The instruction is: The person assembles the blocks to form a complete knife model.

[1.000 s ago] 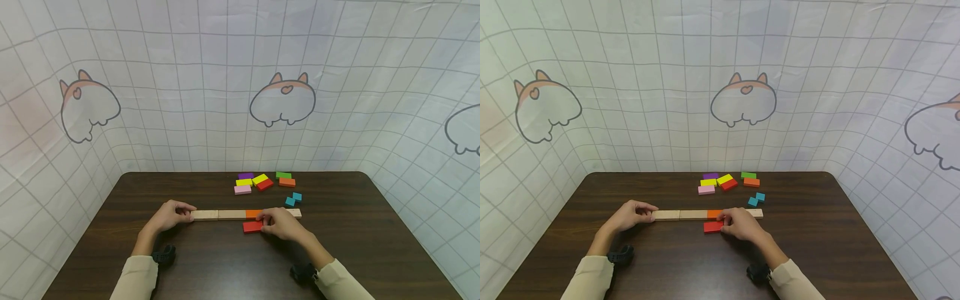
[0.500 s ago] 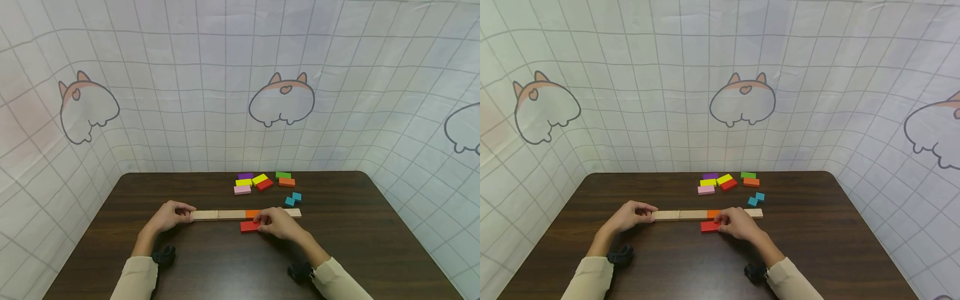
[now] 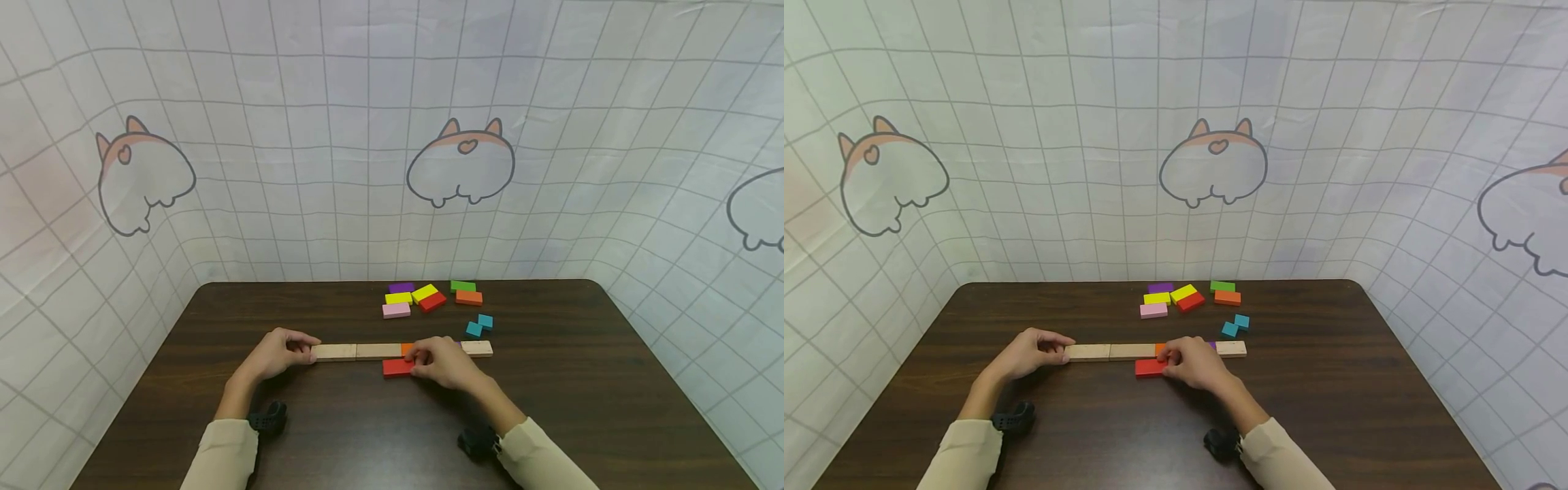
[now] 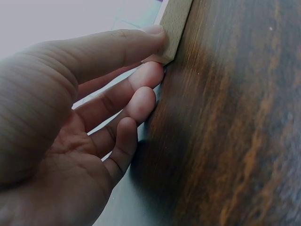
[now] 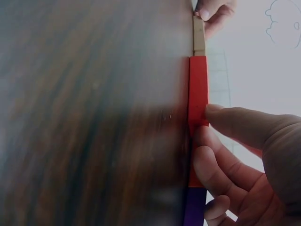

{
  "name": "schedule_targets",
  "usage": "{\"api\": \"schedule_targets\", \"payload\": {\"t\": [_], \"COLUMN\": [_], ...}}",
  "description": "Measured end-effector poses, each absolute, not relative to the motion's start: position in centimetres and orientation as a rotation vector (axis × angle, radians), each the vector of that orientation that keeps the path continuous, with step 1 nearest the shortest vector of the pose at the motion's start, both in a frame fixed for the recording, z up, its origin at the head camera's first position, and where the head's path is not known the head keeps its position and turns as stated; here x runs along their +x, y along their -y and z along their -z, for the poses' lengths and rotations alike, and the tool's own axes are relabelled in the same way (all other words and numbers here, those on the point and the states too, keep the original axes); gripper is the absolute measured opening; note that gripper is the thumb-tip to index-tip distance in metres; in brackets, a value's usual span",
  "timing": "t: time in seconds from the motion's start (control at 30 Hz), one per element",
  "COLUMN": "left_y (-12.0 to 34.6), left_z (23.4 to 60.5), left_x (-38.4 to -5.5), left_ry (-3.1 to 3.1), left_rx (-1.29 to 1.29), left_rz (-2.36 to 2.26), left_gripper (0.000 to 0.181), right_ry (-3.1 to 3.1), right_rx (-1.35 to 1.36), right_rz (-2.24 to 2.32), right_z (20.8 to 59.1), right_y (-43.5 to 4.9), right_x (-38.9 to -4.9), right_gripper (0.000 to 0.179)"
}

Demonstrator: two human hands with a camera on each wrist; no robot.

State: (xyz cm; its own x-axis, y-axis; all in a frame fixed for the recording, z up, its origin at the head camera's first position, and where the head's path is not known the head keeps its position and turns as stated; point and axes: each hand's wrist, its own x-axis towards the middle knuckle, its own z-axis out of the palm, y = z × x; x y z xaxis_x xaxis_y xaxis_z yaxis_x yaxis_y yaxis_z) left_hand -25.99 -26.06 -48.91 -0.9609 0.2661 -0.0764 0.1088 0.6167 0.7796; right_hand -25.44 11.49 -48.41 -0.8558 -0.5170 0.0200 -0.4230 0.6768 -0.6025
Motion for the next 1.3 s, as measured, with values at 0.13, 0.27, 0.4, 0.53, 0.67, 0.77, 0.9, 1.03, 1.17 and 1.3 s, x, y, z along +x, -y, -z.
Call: {"api": "schedule_targets", "payload": {"t": [0.13, 0.27, 0.4, 0.53, 0.67, 0.77, 0.9, 1.03, 1.17, 1.3], "left_y": [26.0, 25.9, 26.0, 26.0, 26.0, 26.0, 26.0, 26.0, 26.1, 26.1], "left_z": [48.8, 48.7, 48.7, 48.7, 48.7, 48.9, 49.0, 49.0, 49.0, 49.0], "left_x": [-26.0, -25.9, -25.9, -25.8, -25.9, -25.9, -26.0, -26.0, -25.9, -26.0], "left_ry": [-2.652, -2.646, -2.652, -2.655, -2.655, -2.652, -2.653, -2.655, -2.653, -2.651], "left_rx": [0.305, 0.302, 0.317, 0.329, 0.328, 0.313, 0.303, 0.293, 0.311, 0.307], "left_rz": [-1.261, -1.267, -1.263, -1.263, -1.264, -1.262, -1.257, -1.254, -1.259, -1.261], "left_gripper": [0.026, 0.027, 0.027, 0.027, 0.027, 0.026, 0.025, 0.025, 0.026, 0.026], "right_ry": [-2.737, -2.741, -2.739, -2.732, -2.719, -2.708, -2.703, -2.702, -2.699, -2.696], "right_rx": [-0.769, -0.765, -0.756, -0.754, -0.745, -0.736, -0.739, -0.739, -0.736, -0.734], "right_rz": [0.937, 0.938, 0.938, 0.943, 0.946, 0.951, 0.956, 0.958, 0.957, 0.958], "right_z": [48.4, 48.3, 48.2, 48.2, 48.3, 48.2, 48.1, 48.2, 48.3, 48.3], "right_y": [-11.1, -10.7, -10.4, -10.2, -10.0, -9.9, -9.7, -9.6, -9.5, -9.5], "right_x": [-25.4, -25.4, -25.5, -25.6, -25.7, -25.6, -25.6, -25.6, -25.7, -25.8], "right_gripper": [0.013, 0.014, 0.014, 0.013, 0.014, 0.015, 0.015, 0.014, 0.014, 0.014]}}
